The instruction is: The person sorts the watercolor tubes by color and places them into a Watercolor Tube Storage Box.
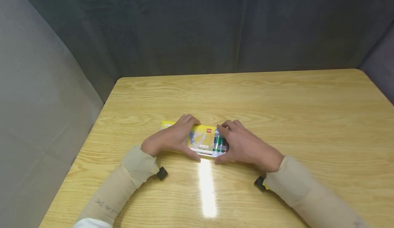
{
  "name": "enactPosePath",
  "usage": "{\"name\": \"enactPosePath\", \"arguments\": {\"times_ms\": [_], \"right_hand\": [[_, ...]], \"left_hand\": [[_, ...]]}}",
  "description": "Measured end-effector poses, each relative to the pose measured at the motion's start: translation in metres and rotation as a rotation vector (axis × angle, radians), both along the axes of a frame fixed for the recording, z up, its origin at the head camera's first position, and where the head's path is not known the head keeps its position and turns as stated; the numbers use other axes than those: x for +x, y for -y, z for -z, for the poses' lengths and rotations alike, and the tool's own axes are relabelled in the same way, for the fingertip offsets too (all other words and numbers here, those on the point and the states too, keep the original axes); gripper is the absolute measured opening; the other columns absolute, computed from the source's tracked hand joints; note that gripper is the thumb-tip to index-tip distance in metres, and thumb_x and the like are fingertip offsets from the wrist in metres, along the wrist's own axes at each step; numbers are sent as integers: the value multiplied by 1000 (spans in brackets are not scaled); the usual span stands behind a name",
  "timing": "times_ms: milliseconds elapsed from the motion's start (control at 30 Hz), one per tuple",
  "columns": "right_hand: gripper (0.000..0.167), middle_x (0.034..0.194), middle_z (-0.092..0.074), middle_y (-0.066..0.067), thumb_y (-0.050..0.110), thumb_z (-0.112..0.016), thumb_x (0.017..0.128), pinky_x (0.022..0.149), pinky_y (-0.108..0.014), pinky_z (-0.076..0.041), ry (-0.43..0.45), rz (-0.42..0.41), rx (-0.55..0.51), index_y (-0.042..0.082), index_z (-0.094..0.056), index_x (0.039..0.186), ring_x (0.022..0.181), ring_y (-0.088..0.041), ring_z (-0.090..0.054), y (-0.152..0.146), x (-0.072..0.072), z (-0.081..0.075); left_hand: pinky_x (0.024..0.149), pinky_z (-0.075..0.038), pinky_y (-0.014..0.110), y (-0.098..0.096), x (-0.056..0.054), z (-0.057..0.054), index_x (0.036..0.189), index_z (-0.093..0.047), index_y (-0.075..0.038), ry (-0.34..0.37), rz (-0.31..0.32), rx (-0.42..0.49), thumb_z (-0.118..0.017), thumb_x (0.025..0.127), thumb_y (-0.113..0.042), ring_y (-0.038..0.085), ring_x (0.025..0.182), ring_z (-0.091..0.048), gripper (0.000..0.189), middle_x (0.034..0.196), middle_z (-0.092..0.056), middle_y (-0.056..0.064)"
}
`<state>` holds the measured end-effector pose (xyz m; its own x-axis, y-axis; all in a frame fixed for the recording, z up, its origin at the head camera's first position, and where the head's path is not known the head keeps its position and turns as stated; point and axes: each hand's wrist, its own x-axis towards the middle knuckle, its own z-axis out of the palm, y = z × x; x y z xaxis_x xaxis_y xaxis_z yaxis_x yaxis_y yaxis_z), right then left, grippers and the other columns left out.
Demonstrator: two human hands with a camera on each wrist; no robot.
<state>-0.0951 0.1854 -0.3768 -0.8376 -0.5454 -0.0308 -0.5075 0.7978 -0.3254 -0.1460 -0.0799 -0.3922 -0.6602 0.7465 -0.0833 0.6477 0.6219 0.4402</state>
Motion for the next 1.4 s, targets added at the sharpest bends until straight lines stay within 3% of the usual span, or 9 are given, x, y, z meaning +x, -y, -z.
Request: {"name": "enactPosePath", "arguments": {"times_ms": [400, 567, 1033, 1400], "right_hand": [[107, 137, -56, -22, 53, -92, 71, 96, -49, -56, 5, 48, -50, -8, -49, 149, 118, -37, -56, 12, 3, -2], [108, 134, -57, -20, 49, -93, 71, 93, -47, -57, -15, 29, -58, -7, -46, 151, 114, -34, -57, 15, 4, -2], [94, 126, -58, -16, 43, -92, 71, 84, -40, -56, -82, 3, -60, -4, -55, 144, 104, -29, -55, 18, 5, 0], [91, 131, -57, -19, 39, -90, 72, 85, -44, -57, -78, -4, -47, -4, -55, 144, 107, -33, -57, 17, 4, -3]], "left_hand": [[113, -45, 30, -8, 3, 4, 147, -41, -9, -24, -10, 9, -84, 68, -73, 15, 127, -39, 110, 139, -45, 1], [112, -46, 31, -12, 6, 3, 148, -41, -8, -14, -10, 20, -84, 70, -71, 16, 127, -40, 109, 141, -45, 3], [113, -46, 30, -23, 13, 3, 146, -42, -7, -49, -25, 15, -84, 69, -72, 18, 127, -40, 110, 137, -44, 3], [109, -48, 29, -34, 14, 4, 147, -43, -12, -7, -69, 59, -85, 68, -72, 16, 126, -39, 107, 137, -45, 0]]}}
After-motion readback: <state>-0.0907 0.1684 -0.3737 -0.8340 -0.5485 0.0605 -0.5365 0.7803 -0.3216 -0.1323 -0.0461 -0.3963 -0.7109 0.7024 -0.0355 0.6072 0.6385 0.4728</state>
